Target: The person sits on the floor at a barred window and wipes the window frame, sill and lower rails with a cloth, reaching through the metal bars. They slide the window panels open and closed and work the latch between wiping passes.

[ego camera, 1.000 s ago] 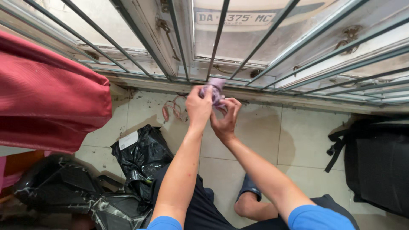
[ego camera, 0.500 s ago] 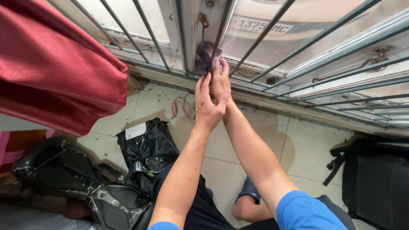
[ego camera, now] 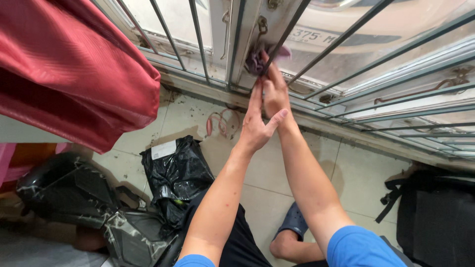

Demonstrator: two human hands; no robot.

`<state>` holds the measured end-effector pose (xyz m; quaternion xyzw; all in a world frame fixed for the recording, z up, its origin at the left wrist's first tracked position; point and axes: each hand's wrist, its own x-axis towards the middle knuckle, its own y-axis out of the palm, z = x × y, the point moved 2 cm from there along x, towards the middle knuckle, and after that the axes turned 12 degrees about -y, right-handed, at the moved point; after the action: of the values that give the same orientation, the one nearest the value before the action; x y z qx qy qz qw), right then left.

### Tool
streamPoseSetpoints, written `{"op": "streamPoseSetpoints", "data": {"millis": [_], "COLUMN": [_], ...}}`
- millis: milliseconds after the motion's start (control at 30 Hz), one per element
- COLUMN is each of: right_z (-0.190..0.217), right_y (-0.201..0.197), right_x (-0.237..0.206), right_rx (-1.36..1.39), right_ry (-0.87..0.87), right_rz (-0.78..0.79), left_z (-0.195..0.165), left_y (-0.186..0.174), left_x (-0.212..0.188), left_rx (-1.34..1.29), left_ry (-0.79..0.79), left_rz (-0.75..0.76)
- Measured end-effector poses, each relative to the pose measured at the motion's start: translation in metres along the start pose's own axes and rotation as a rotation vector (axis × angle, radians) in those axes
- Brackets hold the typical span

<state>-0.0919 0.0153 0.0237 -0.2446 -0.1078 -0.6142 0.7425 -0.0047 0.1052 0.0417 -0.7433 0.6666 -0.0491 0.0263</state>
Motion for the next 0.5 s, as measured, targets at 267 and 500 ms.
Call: {"op": "streamPoseSetpoints", "data": {"millis": [267,500], "right_z": [-0.021,-0.068], "right_y": [0.026,0.021], "right_x": [-0.012,-0.012], "right_rx": [0.361,0.325], "right_ry": [0.297,0.307], "right_rz": [-0.391,-0.050], "left_z": [0.010,0.002], "left_y": [0.006,0.001], "left_x": [0.010,0.001], "left_rx": [-0.097,-0.058], "left_ry": [-0.186,-0.120], "left_rz": [-0.170,-0.239]}}
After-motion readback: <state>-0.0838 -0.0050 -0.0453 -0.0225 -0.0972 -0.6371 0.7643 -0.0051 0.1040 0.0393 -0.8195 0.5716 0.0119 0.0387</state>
